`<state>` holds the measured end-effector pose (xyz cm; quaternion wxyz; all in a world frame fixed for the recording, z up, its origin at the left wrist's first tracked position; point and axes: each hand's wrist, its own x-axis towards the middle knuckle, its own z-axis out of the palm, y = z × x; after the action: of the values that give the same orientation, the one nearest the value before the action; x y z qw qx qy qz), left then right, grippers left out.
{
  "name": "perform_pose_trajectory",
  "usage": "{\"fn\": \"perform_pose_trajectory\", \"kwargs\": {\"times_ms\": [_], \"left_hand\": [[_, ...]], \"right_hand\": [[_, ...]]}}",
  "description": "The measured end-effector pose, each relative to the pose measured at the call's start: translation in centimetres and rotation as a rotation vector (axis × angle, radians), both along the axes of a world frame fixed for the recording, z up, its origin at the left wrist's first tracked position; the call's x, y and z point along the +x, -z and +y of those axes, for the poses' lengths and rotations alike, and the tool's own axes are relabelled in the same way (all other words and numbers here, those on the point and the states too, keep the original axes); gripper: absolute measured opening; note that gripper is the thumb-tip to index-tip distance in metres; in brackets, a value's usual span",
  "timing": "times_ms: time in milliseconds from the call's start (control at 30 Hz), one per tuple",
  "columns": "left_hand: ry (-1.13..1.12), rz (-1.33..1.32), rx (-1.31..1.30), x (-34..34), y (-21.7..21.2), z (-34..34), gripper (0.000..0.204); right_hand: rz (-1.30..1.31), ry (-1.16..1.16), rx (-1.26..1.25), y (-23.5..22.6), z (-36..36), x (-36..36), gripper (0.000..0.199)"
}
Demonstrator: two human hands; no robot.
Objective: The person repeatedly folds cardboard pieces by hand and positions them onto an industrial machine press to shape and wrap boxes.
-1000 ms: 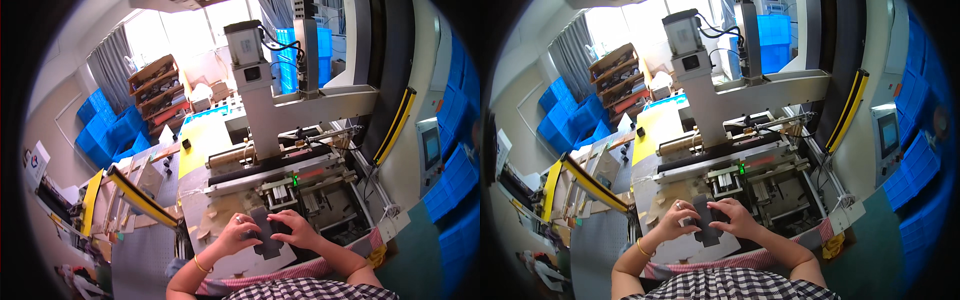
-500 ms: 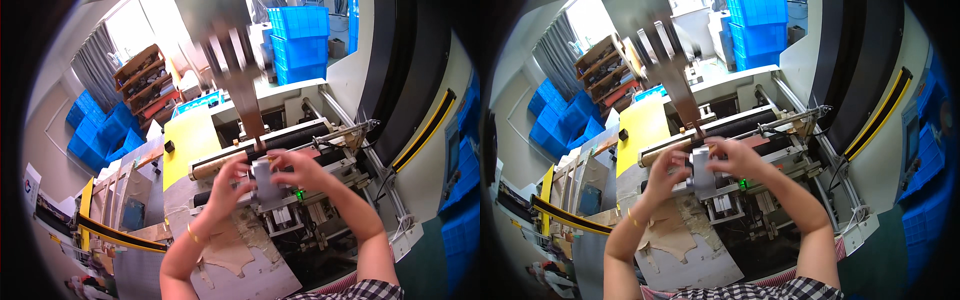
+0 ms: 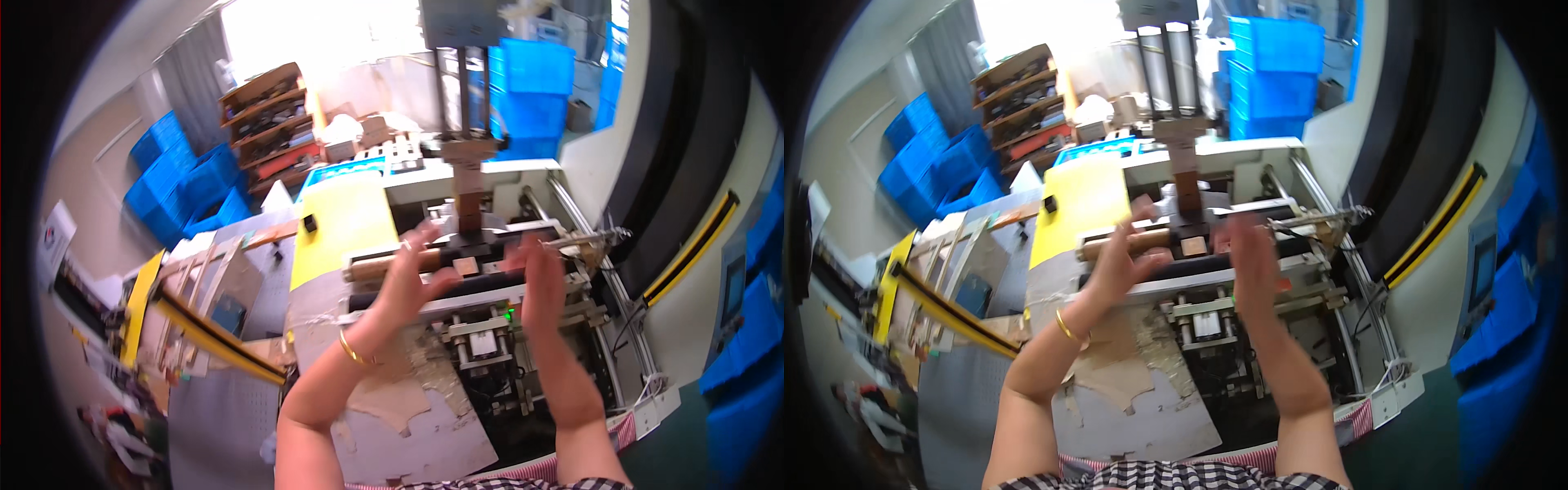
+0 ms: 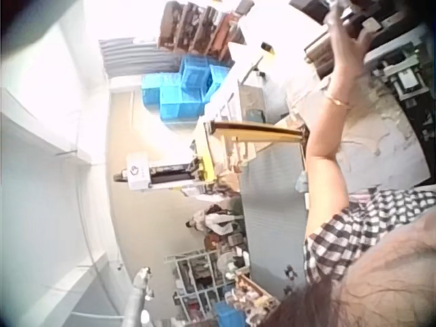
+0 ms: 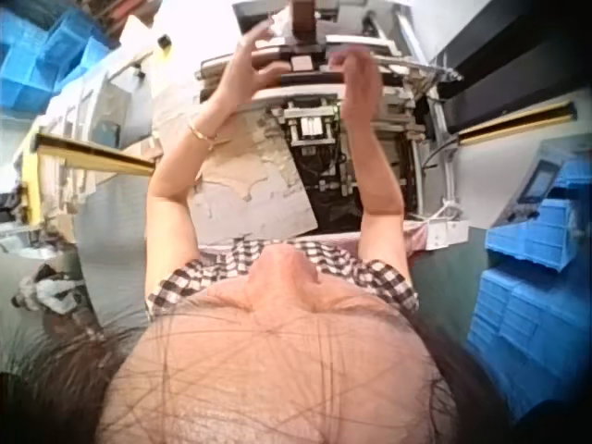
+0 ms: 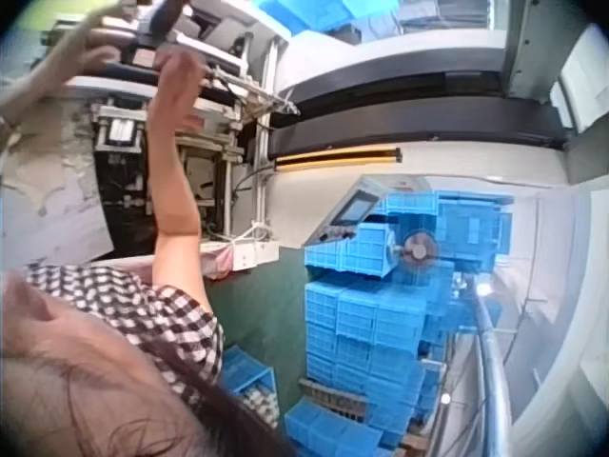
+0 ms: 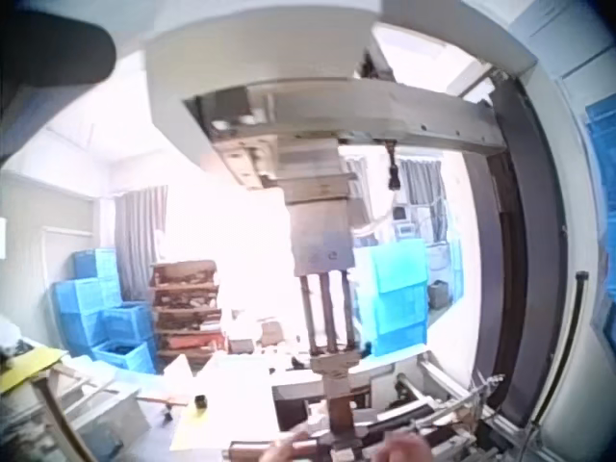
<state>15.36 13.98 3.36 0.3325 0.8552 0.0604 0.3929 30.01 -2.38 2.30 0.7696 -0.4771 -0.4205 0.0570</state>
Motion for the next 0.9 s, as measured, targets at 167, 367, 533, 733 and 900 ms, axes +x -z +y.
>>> {"fn": "perform_pose_trajectory", "kwargs": {"times_ms": [167,367,533,733,900], "left_hand": [[0.034,0.127,0.038,-19.6,6.0,-5.1,0.039],[-1.065,-0.003,-0.526,-52.6,19.2,-7.8,0.014],[-2.188,0.523,-0.700,-88.4,35.8,-28.2,0.016],[-2.391,0.872,-0.900,-98.4,36.0,-43.4,0.044],[-2.192,0.935,-0.874,-99.3,33.9,-43.7,0.013]], "right_hand": [[-0.191,-0.914,-0.693,11.1,-10.7,-18.7,0.014],[-0.100,-1.302,-0.847,11.0,-12.9,-32.3,0.024],[-0.551,-1.577,-0.785,9.0,-8.9,-43.9,0.033],[-0.766,-1.668,-0.745,10.5,-6.2,-53.9,0.035],[-0.871,-1.799,-0.719,10.5,-5.2,-58.3,0.036]]}}
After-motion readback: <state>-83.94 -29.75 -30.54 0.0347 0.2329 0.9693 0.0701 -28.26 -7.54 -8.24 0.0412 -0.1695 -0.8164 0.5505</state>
